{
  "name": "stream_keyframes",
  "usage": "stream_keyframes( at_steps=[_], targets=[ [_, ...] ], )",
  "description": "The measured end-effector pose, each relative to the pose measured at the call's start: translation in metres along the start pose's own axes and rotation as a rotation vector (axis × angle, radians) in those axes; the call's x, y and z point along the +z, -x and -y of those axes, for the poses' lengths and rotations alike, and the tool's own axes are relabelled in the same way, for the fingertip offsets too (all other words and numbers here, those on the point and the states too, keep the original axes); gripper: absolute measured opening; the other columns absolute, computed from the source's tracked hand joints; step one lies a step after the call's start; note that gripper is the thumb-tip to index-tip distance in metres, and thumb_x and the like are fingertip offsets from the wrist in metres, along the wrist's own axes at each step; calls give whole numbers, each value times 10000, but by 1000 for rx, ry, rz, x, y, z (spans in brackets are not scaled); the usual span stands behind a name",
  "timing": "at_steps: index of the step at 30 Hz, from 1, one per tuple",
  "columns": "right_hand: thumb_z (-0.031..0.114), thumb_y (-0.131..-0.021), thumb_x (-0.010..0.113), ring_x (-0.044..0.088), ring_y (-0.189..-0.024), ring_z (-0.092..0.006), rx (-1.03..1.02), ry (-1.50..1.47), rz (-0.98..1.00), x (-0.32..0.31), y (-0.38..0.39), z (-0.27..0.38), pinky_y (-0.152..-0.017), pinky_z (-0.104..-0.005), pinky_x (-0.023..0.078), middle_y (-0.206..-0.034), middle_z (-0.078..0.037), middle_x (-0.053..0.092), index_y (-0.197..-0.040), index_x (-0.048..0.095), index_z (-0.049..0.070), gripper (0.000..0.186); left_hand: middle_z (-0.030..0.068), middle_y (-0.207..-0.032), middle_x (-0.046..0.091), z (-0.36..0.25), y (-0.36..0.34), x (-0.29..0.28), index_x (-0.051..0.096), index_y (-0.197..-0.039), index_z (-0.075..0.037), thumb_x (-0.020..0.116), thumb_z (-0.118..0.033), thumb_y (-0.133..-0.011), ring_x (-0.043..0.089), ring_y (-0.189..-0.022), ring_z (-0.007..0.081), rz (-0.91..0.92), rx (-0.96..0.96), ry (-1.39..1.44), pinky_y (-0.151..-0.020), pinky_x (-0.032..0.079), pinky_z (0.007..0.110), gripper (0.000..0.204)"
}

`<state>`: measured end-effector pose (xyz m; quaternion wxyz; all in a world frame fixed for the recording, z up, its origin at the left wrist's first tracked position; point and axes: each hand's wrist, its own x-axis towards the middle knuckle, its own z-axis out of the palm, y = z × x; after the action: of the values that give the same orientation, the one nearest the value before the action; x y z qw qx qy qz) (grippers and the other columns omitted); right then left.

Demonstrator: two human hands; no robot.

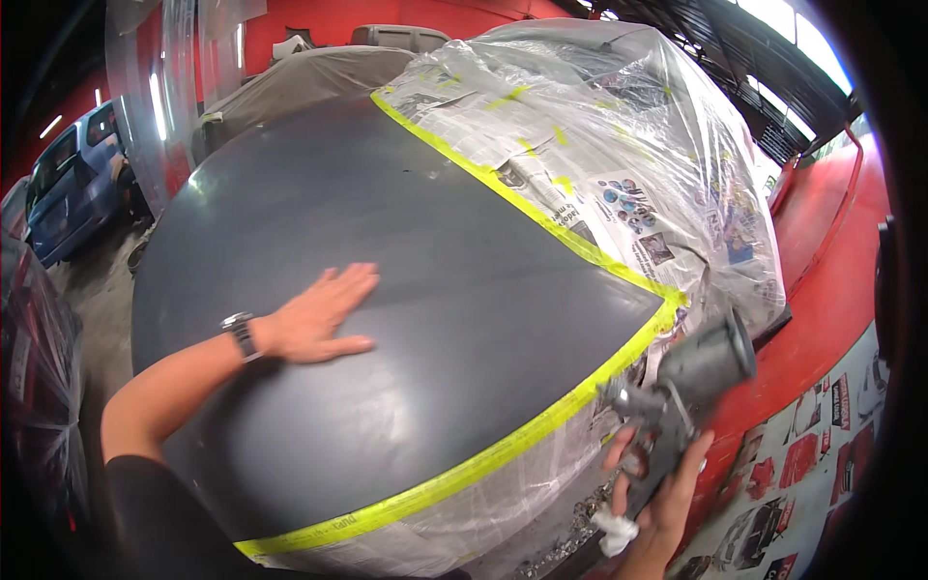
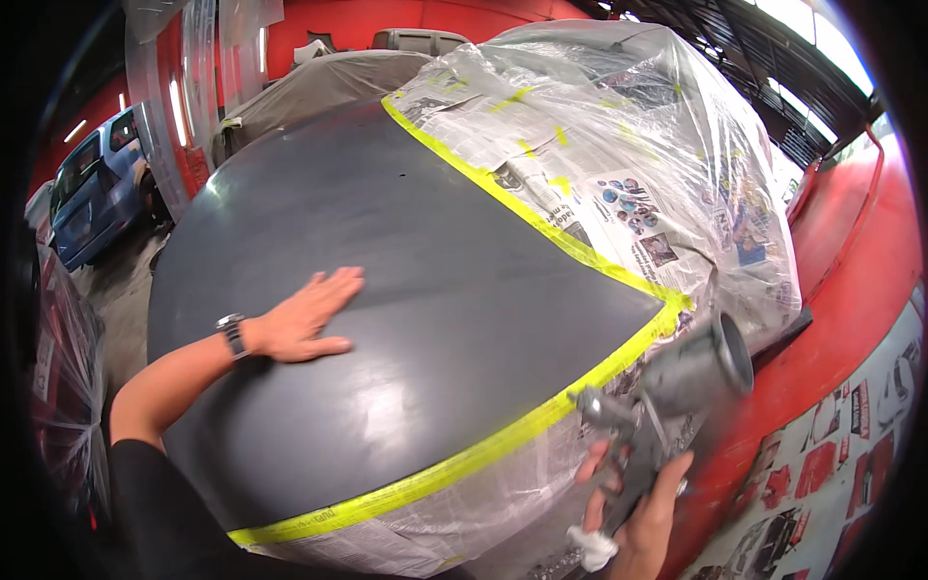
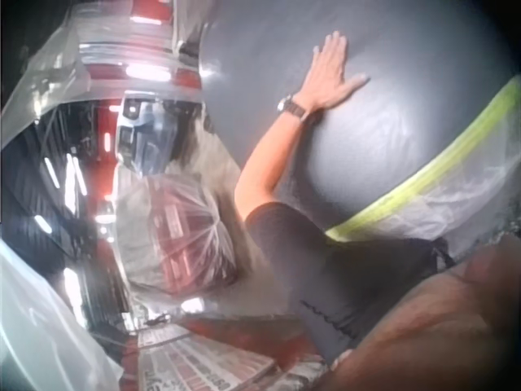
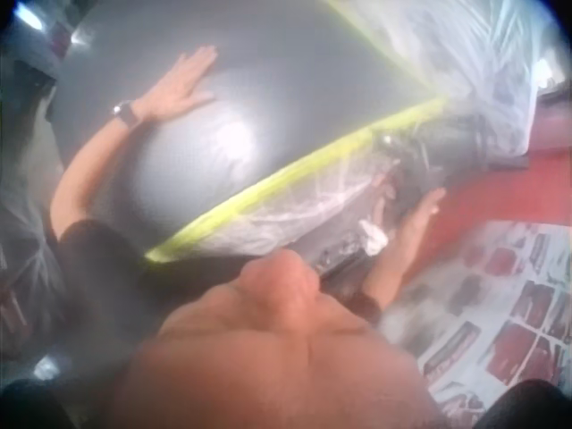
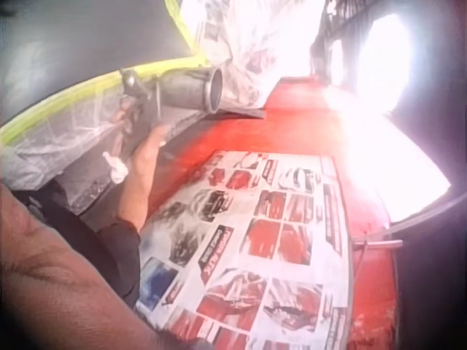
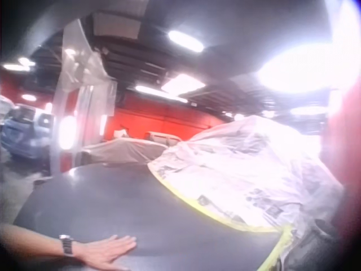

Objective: The person mixes liquid in a container with a stirring stick, wipes the stick with a cloth, and then rubs their hand across a masked-off car hood while holding a spray gun.

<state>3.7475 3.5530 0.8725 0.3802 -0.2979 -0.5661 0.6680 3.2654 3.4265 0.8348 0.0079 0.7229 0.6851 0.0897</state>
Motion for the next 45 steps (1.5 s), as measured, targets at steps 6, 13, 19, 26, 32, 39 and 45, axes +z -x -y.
stream_keyframes(
  at_steps=[6,13,19,26,32,39,45],
  targets=[
    [810,-950,257,524,-362,-234,49,-130,3,-5,-74,27,-279,-289,433,-759,-193,649,-1034,621,-74,959,337,-1633,131,-21,-11,8,174,-1548,129,483,-651,-974,96,-1548,433,0,-118,-28,-1250,125,550,1017],
    [784,-971,231,556,-374,-241,70,-140,22,-44,-67,27,-319,-303,470,-783,-171,668,-1036,626,-61,935,342,-1620,172,-143,-227,37,195,-1535,137,457,-717,-942,141,-1537,439,-85,186,1,-1249,156,537,1073],
    [773,-976,253,563,-388,-266,22,-233,-79,-22,-74,31,-293,-312,462,-791,-221,655,-1038,620,-74,925,313,-1577,308,-211,-284,81,278,-1513,115,446,-683,-958,248,-1508,423,-220,535,37,-1229,190,560,986],
    [779,-970,258,546,-355,-292,49,-189,49,0,-81,36,-278,-328,458,-816,-275,652,-1063,594,-105,950,275,-1613,272,-81,-277,27,328,-1528,49,412,-734,-941,218,-1513,436,-78,18,38,-1220,157,596,983],
    [781,-968,255,539,-349,-285,53,-119,13,2,-96,59,-286,-333,460,-798,-271,656,-1074,590,-76,927,215,-1610,331,121,-145,-8,359,-1536,-6,448,-663,-967,282,-1503,374,-221,-579,-135,-1214,228,533,874],
    [759,-979,286,562,-362,-281,-59,-113,96,-15,-117,82,-281,-307,480,-803,-270,658,-1046,598,-104,920,239,-1607,339,297,180,44,298,-1564,27,407,-661,-1002,292,-1513,345,-335,-1233,-193,-1220,248,428,895],
    [780,-964,293,573,-365,-313,52,-238,187,17,-133,63,-279,-327,489,-837,-284,665,-1081,610,-130,971,314,-1357,588,306,339,62,580,-1366,65,314,-756,-961,499,-1347,459,-374,-1551,-61,-1156,357,493,953]
  ],
)
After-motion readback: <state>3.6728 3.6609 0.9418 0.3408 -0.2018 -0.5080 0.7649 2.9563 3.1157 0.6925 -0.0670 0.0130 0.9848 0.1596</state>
